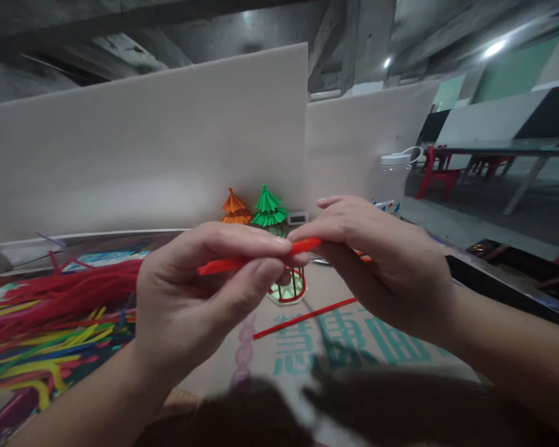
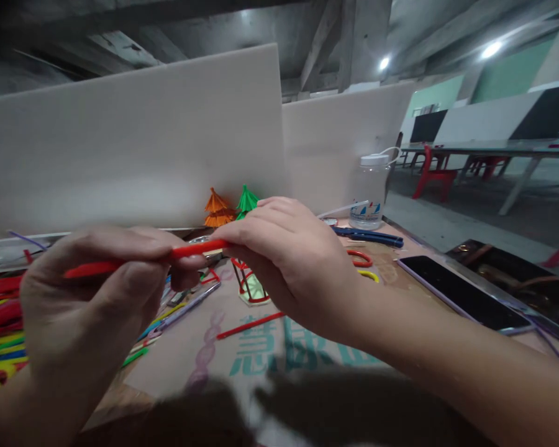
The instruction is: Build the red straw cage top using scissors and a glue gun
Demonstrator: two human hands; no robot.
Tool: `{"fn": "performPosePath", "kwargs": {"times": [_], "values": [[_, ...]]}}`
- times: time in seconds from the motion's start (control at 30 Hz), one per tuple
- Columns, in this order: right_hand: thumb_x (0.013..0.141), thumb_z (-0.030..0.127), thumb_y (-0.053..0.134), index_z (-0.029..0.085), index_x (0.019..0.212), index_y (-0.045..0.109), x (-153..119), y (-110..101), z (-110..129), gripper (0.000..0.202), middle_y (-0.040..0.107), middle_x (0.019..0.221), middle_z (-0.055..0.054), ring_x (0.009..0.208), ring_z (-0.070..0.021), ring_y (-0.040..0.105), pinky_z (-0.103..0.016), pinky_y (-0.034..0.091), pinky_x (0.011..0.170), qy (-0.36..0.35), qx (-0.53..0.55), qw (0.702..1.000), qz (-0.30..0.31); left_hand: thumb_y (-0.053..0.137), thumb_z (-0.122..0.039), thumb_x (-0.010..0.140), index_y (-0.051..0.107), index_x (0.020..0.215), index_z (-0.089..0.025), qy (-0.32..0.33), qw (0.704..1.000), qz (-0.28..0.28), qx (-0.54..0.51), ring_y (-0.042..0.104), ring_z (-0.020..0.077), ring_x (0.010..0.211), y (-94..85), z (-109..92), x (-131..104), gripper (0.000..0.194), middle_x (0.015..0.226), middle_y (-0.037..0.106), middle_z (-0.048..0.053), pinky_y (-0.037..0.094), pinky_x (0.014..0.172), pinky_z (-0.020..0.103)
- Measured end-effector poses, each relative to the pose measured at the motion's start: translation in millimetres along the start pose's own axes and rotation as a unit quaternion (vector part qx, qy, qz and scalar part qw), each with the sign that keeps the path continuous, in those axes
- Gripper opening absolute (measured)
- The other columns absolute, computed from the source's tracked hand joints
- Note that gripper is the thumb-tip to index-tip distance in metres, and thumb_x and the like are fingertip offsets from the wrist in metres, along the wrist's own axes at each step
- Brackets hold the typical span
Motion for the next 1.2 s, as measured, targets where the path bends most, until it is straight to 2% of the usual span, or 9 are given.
{"fn": "performPosePath", "kwargs": {"times": [0.17, 0.23, 0.33, 0.43, 0.63, 0.8, 1.0, 1.1, 1.2], "values": [[0.102, 0.014, 0.044, 0.022, 0.113, 0.068, -3, -18, 3, 0.027, 0.067, 0.100, -0.002, 0.097, -0.0146, 0.063, -0.033, 0.049, 0.093, -0.029, -0.057, 0.996, -0.064, 0.074, -0.029, 0.088, 0.077, 0.096, -0.033, -0.002, 1.000, -0.016, 0.020, 0.071, 0.0110, 0.070, -4.3, 8, -5, 0.009, 0.090, 0.077, -0.003, 0.063, 0.066, 0.024], [0.102, 0.015, 0.044, 0.020, 0.114, 0.068, -5, -15, 0, 0.027, 0.067, 0.098, -0.003, 0.092, -0.0146, 0.063, -0.030, 0.051, 0.083, -0.024, -0.072, 0.997, -0.034, 0.075, -0.026, 0.087, 0.077, 0.096, -0.031, -0.027, 0.999, -0.018, 0.022, 0.071, 0.0109, 0.071, -6.2, 18, -6, 0.010, 0.089, 0.077, -0.003, 0.063, 0.067, 0.023], [0.102, 0.020, 0.045, 0.020, 0.114, 0.070, -12, 3, -9, 0.027, 0.069, 0.090, -0.004, 0.080, -0.0165, 0.064, -0.028, 0.049, 0.067, -0.019, -0.069, 0.996, 0.057, 0.076, -0.023, 0.085, 0.077, 0.097, -0.028, -0.069, 0.997, 0.026, 0.027, 0.073, 0.0126, 0.074, -3.5, 36, -7, 0.013, 0.089, 0.077, -0.002, 0.063, 0.070, 0.023], [0.101, 0.019, 0.047, 0.018, 0.116, 0.068, -21, 26, -19, 0.025, 0.073, 0.091, -0.005, 0.083, -0.0182, 0.066, -0.029, 0.047, 0.068, 0.006, -0.054, 0.992, 0.116, 0.075, -0.022, 0.086, 0.076, 0.101, -0.025, -0.099, 0.991, 0.082, 0.030, 0.073, 0.0141, 0.080, 1.1, 54, -10, 0.016, 0.094, 0.077, 0.000, 0.063, 0.076, 0.025], [0.097, 0.018, 0.050, 0.019, 0.094, 0.067, -40, 61, -39, 0.017, 0.072, 0.082, -0.003, 0.073, -0.0149, 0.063, -0.025, 0.042, 0.066, 0.079, -0.001, 0.986, 0.144, 0.068, -0.025, 0.090, 0.073, 0.102, -0.021, -0.150, 0.978, 0.135, 0.056, 0.072, 0.0149, 0.081, 9.0, 91, -22, 0.013, 0.093, 0.076, 0.003, 0.059, 0.075, 0.026], [0.093, 0.017, 0.054, 0.017, 0.094, 0.064, -51, 79, -53, 0.010, 0.069, 0.078, -0.002, 0.064, -0.0123, 0.058, -0.023, 0.038, 0.059, 0.110, 0.048, 0.980, 0.157, 0.064, -0.025, 0.092, 0.069, 0.106, -0.020, -0.156, 0.965, 0.177, 0.117, 0.070, 0.0151, 0.084, 11.2, 104, -23, 0.015, 0.094, 0.075, 0.002, 0.054, 0.075, 0.026], [0.098, 0.028, 0.053, 0.019, 0.087, 0.061, -52, 73, -49, 0.016, 0.064, 0.067, 0.000, 0.062, -0.0135, 0.056, -0.026, 0.036, 0.062, 0.060, -0.054, 0.985, 0.154, 0.053, -0.031, 0.093, 0.064, 0.074, -0.017, -0.153, 0.913, 0.213, 0.313, 0.055, 0.0136, 0.062, -7.8, 109, -6, 0.026, 0.067, 0.063, -0.002, 0.037, 0.057, 0.026], [0.100, 0.027, 0.048, 0.020, 0.086, 0.061, -56, 76, -50, 0.020, 0.065, 0.068, -0.001, 0.064, -0.0147, 0.058, -0.028, 0.035, 0.063, 0.014, -0.086, 0.981, 0.171, 0.050, -0.030, 0.092, 0.067, 0.070, -0.018, -0.202, 0.878, 0.289, 0.323, 0.055, 0.0137, 0.055, -2.9, 123, -14, 0.030, 0.061, 0.063, -0.002, 0.033, 0.053, 0.026], [0.101, 0.027, 0.047, 0.019, 0.086, 0.061, -61, 80, -52, 0.022, 0.066, 0.070, -0.002, 0.065, -0.0152, 0.059, -0.028, 0.035, 0.061, -0.019, -0.086, 0.986, 0.145, 0.052, -0.032, 0.092, 0.071, 0.074, -0.019, -0.227, 0.869, 0.319, 0.304, 0.060, 0.0157, 0.057, 9.7, 136, -30, 0.029, 0.064, 0.069, -0.001, 0.036, 0.055, 0.026]]}}
Point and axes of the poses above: each hand's wrist, its own x-axis towards the middle knuckle, its own y-axis out of the palm, z = x × y, the point moved 5 cm from there along x, towards the middle knuckle
